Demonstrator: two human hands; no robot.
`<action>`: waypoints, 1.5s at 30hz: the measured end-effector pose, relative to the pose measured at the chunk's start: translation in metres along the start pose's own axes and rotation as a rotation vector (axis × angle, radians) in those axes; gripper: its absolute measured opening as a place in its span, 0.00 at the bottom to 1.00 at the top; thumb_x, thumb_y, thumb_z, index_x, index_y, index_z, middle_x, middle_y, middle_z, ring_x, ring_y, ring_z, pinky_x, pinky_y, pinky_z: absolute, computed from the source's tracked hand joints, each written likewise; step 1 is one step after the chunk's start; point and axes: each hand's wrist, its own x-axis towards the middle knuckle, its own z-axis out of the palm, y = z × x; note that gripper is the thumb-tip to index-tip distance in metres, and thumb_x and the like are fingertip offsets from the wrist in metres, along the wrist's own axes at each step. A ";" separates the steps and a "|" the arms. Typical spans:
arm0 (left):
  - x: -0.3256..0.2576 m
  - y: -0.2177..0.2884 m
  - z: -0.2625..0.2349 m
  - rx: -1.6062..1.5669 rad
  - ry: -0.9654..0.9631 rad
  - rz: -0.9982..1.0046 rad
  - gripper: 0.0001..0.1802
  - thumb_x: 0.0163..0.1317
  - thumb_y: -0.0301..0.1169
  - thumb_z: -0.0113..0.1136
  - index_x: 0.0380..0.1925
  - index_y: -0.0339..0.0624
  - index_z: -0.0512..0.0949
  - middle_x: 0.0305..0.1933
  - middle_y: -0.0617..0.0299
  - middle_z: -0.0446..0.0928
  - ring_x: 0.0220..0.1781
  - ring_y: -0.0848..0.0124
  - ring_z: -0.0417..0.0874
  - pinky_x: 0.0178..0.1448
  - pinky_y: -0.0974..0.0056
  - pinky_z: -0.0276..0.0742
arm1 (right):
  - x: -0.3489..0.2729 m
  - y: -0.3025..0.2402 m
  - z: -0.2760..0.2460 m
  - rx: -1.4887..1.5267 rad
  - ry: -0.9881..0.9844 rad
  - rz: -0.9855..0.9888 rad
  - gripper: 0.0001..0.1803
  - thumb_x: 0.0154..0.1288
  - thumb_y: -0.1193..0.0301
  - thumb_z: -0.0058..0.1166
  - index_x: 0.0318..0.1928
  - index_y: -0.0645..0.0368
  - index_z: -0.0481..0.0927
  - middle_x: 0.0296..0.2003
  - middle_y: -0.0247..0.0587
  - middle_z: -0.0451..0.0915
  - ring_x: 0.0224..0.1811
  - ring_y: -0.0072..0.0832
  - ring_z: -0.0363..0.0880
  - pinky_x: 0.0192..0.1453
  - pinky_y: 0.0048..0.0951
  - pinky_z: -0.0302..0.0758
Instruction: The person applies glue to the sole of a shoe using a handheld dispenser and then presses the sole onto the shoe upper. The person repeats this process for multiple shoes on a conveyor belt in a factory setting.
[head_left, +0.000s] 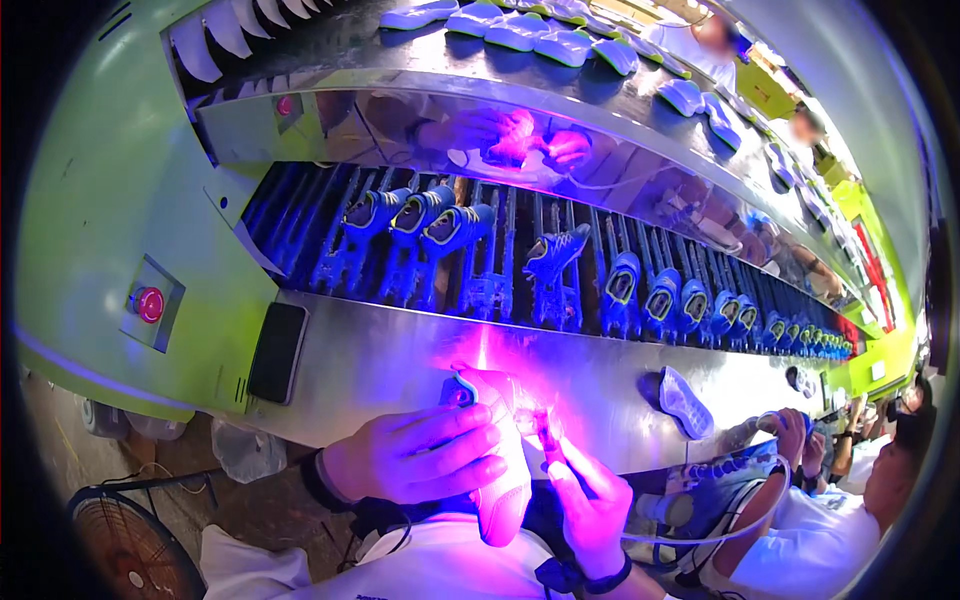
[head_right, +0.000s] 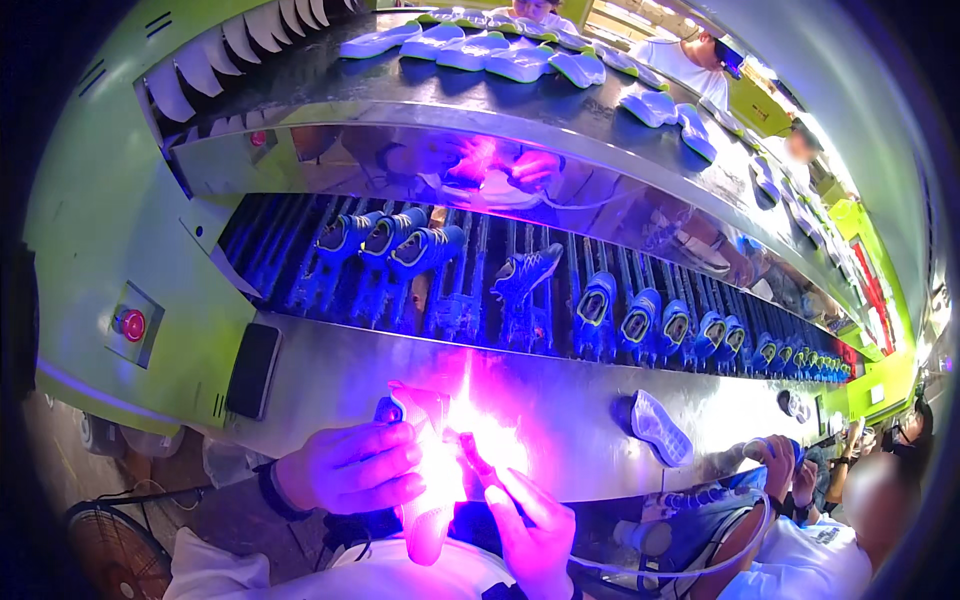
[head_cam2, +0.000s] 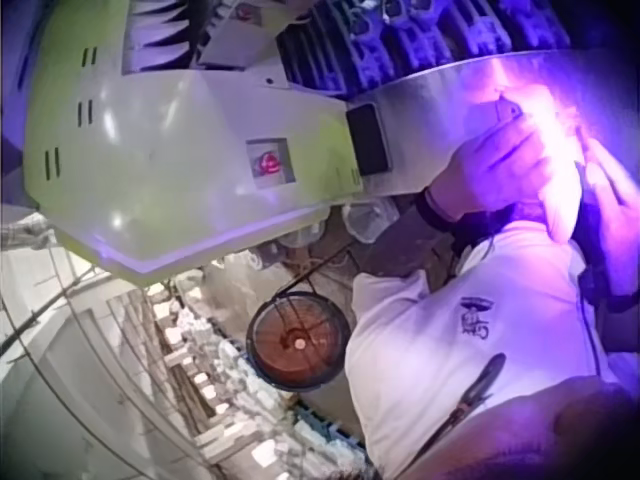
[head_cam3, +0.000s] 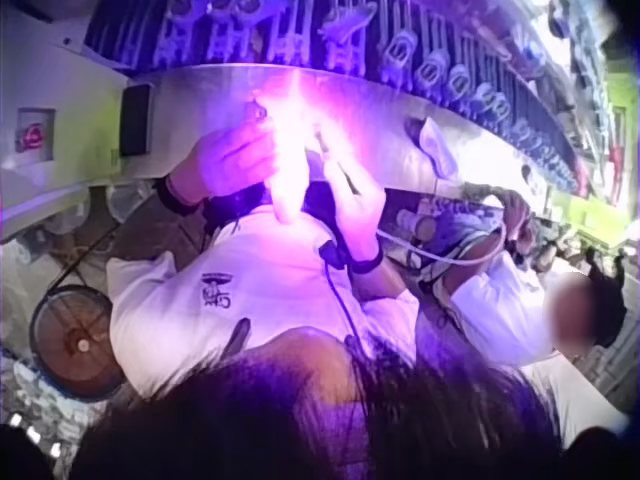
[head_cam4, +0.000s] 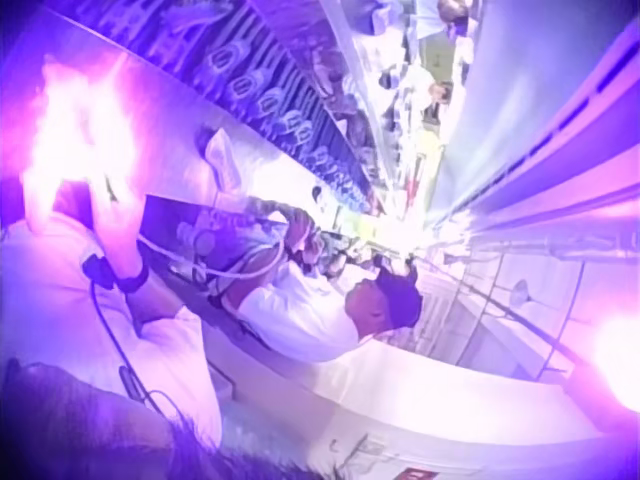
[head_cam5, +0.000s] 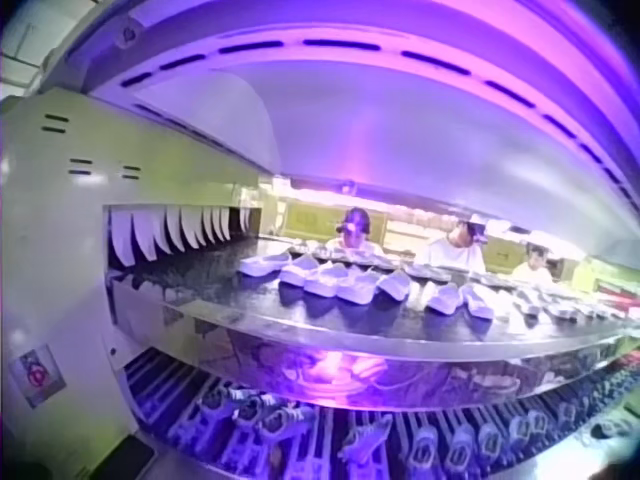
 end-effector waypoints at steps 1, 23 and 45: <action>-0.001 -0.001 0.000 0.003 -0.009 -0.002 0.22 0.61 0.35 0.67 0.56 0.50 0.81 0.61 0.61 0.79 0.63 0.59 0.82 0.67 0.55 0.83 | -0.003 0.002 0.001 -0.025 0.007 -0.034 0.20 0.68 0.78 0.60 0.59 0.70 0.82 0.42 0.46 0.88 0.42 0.27 0.86 0.51 0.27 0.80; 0.006 -0.018 -0.017 -0.115 -0.126 -0.114 0.22 0.55 0.28 0.70 0.52 0.41 0.85 0.59 0.55 0.80 0.64 0.52 0.81 0.66 0.55 0.83 | -0.003 -0.011 -0.019 -0.054 -0.096 -0.096 0.16 0.63 0.78 0.65 0.51 0.71 0.85 0.41 0.51 0.89 0.41 0.32 0.89 0.48 0.30 0.83; -0.003 -0.005 -0.018 -0.290 -0.220 -0.613 0.34 0.59 0.33 0.65 0.67 0.38 0.73 0.62 0.47 0.77 0.58 0.50 0.83 0.61 0.51 0.83 | 0.014 -0.027 -0.010 -0.326 0.058 -0.436 0.14 0.57 0.85 0.64 0.46 0.73 0.85 0.41 0.58 0.86 0.41 0.45 0.87 0.49 0.38 0.82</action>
